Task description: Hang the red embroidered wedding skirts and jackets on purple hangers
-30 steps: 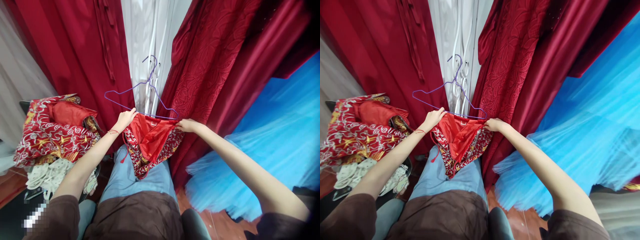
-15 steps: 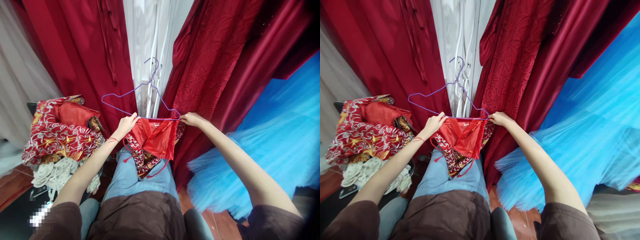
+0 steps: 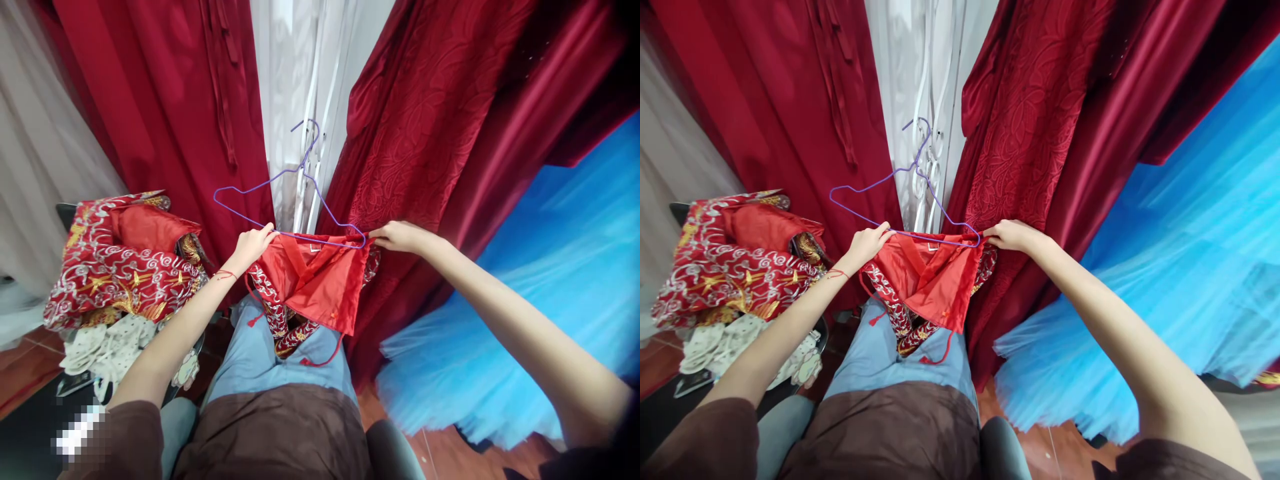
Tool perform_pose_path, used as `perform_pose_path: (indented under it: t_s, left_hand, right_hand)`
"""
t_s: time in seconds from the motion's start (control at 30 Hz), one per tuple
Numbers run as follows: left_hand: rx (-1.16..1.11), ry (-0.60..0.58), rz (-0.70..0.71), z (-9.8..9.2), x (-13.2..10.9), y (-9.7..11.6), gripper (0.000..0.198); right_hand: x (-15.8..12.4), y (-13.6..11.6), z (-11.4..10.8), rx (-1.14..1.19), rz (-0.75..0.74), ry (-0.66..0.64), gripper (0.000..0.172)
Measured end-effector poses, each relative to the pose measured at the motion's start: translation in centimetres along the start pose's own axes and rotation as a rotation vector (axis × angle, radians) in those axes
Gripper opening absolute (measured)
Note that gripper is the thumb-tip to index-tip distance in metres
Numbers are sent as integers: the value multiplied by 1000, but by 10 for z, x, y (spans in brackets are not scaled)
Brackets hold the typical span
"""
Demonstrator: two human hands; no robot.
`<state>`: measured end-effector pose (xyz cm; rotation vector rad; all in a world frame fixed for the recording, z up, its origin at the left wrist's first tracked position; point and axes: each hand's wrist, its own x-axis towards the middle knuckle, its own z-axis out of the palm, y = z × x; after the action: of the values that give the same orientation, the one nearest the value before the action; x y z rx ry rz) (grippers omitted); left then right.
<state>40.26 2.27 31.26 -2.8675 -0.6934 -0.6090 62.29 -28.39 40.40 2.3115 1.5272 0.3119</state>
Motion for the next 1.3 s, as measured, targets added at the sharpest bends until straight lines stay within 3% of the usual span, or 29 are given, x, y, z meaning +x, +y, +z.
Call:
perform_pose_path:
  t_s: [0.27, 0.4, 0.5, 0.57, 0.7, 0.8, 0.9, 1.1, 1.3]
  left_hand:
    - [2, 30, -2, 3, -1, -5, 50]
    - [-13, 51, 10, 4, -3, -8, 49]
    - [-21, 51, -3, 3, -4, -7, 49]
    - [-27, 54, -10, 0, -5, -5, 49]
    - [-47, 54, -25, -3, -8, -3, 48]
    - [-81, 45, -45, -2, -8, -5, 44]
    - [-99, 70, -67, -3, -2, -7, 45]
    - [-62, 129, -91, -12, 14, 3, 49]
    - [-66, 104, -100, -8, -6, 2, 48]
  right_hand:
    - [-14, -9, -11, -21, -60, -38, 30]
    - [-7, -10, -13, -24, 4, -17, 31]
    - [9, -16, -18, 12, 111, 86, 33]
    - [27, -24, -21, 87, 159, 239, 35]
    - [65, -45, -21, 388, 8, 524, 32]
    - [83, -60, -13, 612, -114, 520, 31]
    - [84, -71, -6, 730, -106, 568, 31]
    - [74, -69, -10, 688, -18, 654, 29]
    - [71, -72, -7, 668, -61, 640, 29]
